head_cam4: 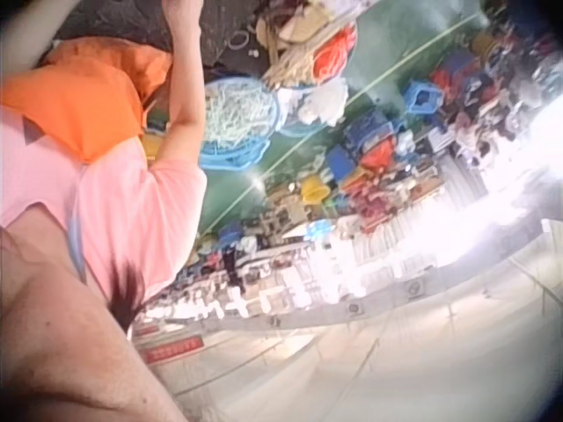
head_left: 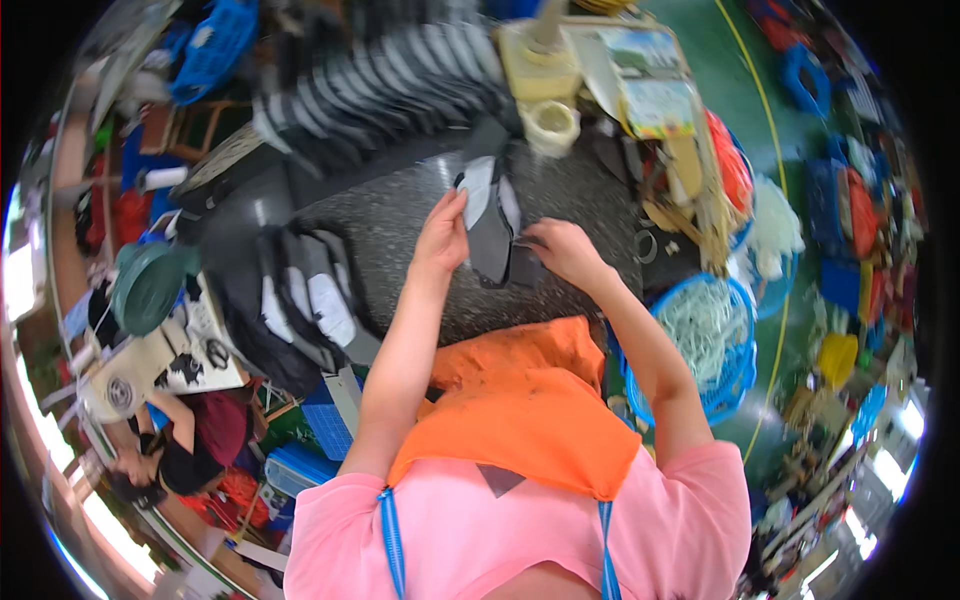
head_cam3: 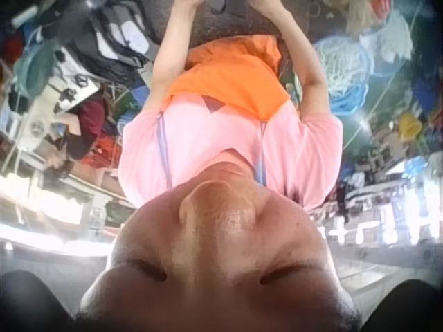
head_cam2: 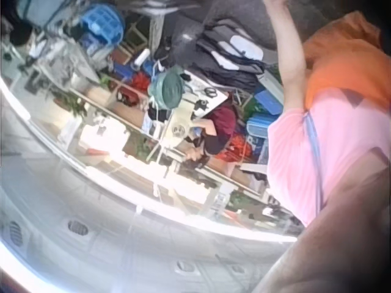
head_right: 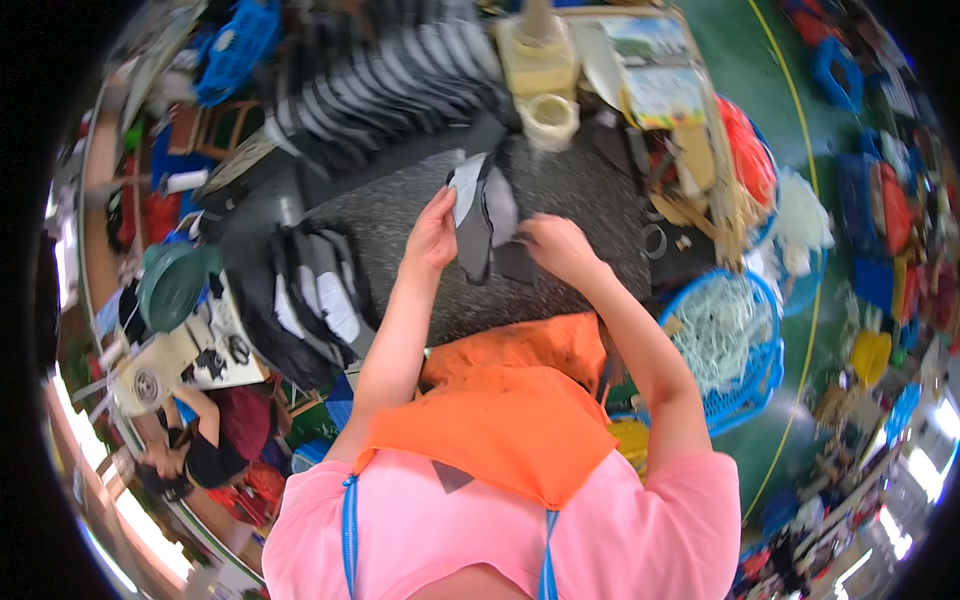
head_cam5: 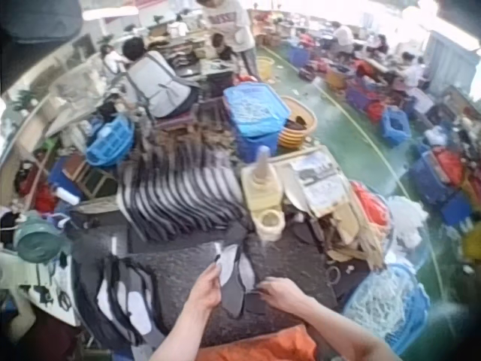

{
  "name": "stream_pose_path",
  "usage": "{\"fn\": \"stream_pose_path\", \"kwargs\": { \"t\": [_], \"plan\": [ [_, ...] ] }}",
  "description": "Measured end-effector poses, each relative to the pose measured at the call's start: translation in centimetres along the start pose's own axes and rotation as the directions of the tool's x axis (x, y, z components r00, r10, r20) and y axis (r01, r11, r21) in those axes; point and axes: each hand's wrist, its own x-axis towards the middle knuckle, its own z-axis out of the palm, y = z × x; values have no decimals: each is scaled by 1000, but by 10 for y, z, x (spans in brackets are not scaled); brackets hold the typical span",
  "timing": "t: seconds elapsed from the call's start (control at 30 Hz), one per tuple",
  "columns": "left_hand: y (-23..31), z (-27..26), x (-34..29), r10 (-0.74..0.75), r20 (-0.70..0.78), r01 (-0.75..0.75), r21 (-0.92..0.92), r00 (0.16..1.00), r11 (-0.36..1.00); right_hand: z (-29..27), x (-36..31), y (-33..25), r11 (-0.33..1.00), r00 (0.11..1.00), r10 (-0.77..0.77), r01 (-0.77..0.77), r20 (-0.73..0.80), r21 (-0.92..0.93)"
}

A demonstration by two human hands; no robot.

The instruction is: The person is applying glue or adhesive to shoe components using a small brush.

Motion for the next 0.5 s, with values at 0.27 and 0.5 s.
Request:
{"fn": "stream_pose_path", "kwargs": {
  "t": [0.27,0.5],
  "plan": [
    [185,-39,-64,692,14,-676,227,722,701,-4,0,-17,985,989,140,-134,48,-104],
    [305,-141,10,714,62,-700,274,697,660,-11,-3,-30,942,942,333,-334,-40,-22]
  ]
}}
